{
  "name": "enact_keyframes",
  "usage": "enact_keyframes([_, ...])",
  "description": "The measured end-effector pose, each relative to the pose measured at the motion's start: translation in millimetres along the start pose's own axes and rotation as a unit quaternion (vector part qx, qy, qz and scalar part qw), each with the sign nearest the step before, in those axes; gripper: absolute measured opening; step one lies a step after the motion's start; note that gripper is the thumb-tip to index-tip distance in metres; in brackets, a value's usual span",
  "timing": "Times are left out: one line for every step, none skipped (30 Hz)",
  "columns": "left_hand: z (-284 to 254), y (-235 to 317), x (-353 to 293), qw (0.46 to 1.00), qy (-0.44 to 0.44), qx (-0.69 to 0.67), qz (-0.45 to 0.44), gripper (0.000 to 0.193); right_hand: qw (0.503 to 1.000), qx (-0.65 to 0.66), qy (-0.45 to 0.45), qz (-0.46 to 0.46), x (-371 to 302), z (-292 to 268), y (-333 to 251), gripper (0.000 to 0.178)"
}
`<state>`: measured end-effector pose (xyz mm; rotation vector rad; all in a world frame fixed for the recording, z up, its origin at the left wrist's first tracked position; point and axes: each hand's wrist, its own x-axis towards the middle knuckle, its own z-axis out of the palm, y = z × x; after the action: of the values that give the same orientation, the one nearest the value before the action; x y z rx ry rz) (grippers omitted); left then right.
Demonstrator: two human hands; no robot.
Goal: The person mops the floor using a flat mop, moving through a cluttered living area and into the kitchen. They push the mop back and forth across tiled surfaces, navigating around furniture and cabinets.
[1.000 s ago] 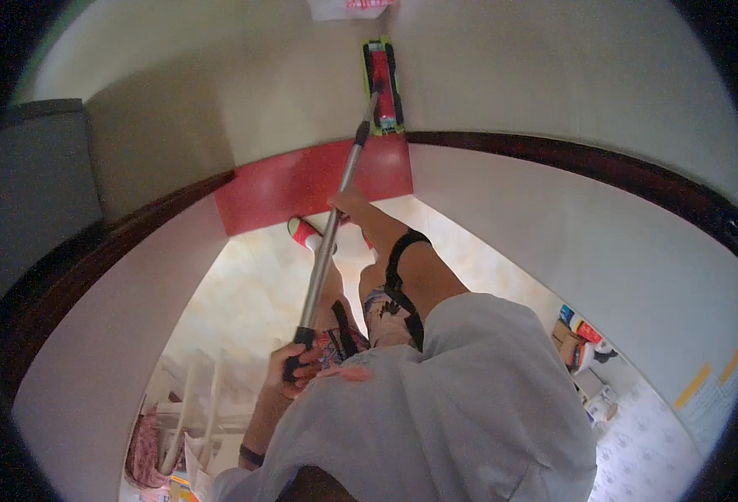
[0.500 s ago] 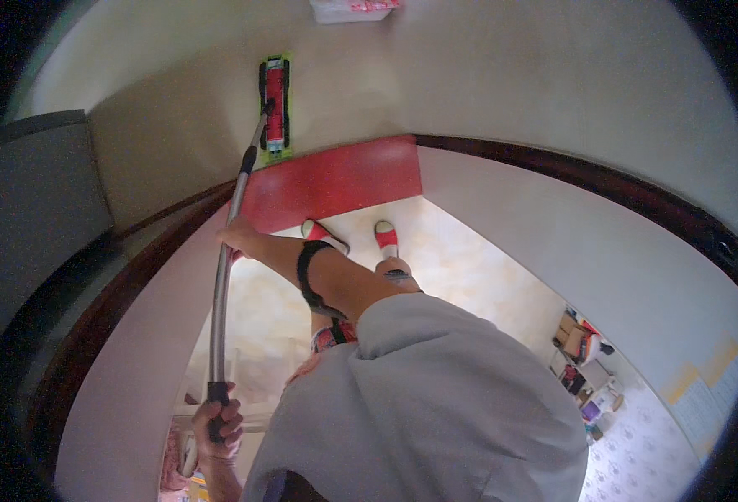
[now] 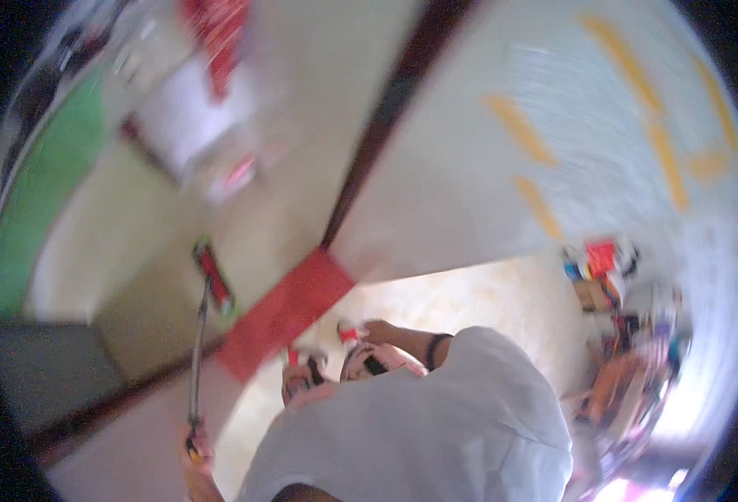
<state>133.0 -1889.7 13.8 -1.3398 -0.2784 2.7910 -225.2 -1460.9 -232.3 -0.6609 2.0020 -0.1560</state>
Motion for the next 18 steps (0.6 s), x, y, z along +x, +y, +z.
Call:
enact_keyframes([3, 5, 5, 0.998, -0.046, 0.026, -0.047, 0.039, 0.998, -0.001, 0.054, 0.039, -48, -15, 51, 0.059])
enact_keyframes([5, 6, 10, 0.999, -0.011, 0.026, -0.036, 0.044, 0.967, 0.214, 0.032, 0.136, -101, -36, 96, 0.049])
enact_keyframes([12, 11, 19, 0.996, -0.019, 0.049, -0.067, 0.029, 0.888, 0.377, 0.050, 0.258, -149, -66, 131, 0.039])
enact_keyframes([13, 9, 23, 0.997, -0.050, 0.004, -0.059, 0.041, 0.830, 0.455, 0.157, 0.283, -193, -102, 156, 0.024])
enact_keyframes([21, 10, 35, 0.994, -0.068, -0.023, -0.081, 0.040, 0.756, 0.553, 0.337, 0.091, -234, -147, 174, 0.022])
enact_keyframes([23, 7, 43, 0.990, -0.085, -0.053, -0.100, 0.039, 0.622, 0.609, 0.491, -0.040, -268, -190, 179, 0.021])
enact_keyframes([31, 4, 54, 0.995, -0.051, -0.030, -0.079, 0.036, 0.606, 0.455, 0.652, 0.038, -295, -242, 180, 0.019])
enact_keyframes([41, 0, 64, 0.998, -0.015, -0.008, -0.058, 0.033, 0.542, 0.344, 0.766, -0.023, -321, -290, 173, 0.023])
enact_keyframes([48, -7, 73, 0.999, 0.021, 0.012, -0.035, 0.031, 0.505, 0.273, 0.815, -0.076, -342, -332, 162, 0.032])
enact_keyframes([55, -15, 80, 0.999, 0.015, 0.016, -0.031, 0.026, 0.476, 0.235, 0.836, -0.140, -357, -368, 148, 0.039])
enact_keyframes([61, -25, 85, 0.999, 0.008, 0.019, -0.025, 0.021, 0.465, 0.217, 0.832, -0.212, -366, -401, 130, 0.042])
enact_keyframes([67, -33, 89, 1.000, 0.000, 0.021, -0.019, 0.017, 0.463, 0.207, 0.841, -0.189, -373, -423, 115, 0.046])
enact_keyframes([69, -45, 90, 0.999, -0.039, 0.025, 0.007, 0.015, 0.478, 0.132, 0.841, -0.219, -377, -442, 99, 0.052])
enact_keyframes([70, -54, 89, 0.999, -0.038, 0.029, 0.016, 0.015, 0.472, 0.143, 0.850, -0.186, -378, -455, 86, 0.055])
enact_keyframes([70, -62, 87, 0.999, -0.035, 0.033, 0.025, 0.015, 0.475, 0.127, 0.853, -0.177, -375, -463, 75, 0.059])
enact_keyframes([67, -71, 85, 0.998, -0.030, 0.034, 0.034, 0.015, 0.467, 0.100, 0.860, -0.181, -371, -467, 68, 0.062])
enact_keyframes([62, -76, 81, 0.996, 0.051, 0.032, 0.063, 0.015, 0.480, 0.108, 0.852, -0.180, -365, -470, 66, 0.065])
enact_keyframes([55, -83, 79, 0.996, 0.049, 0.008, 0.072, 0.016, 0.481, 0.041, 0.867, -0.123, -361, -471, 68, 0.066])
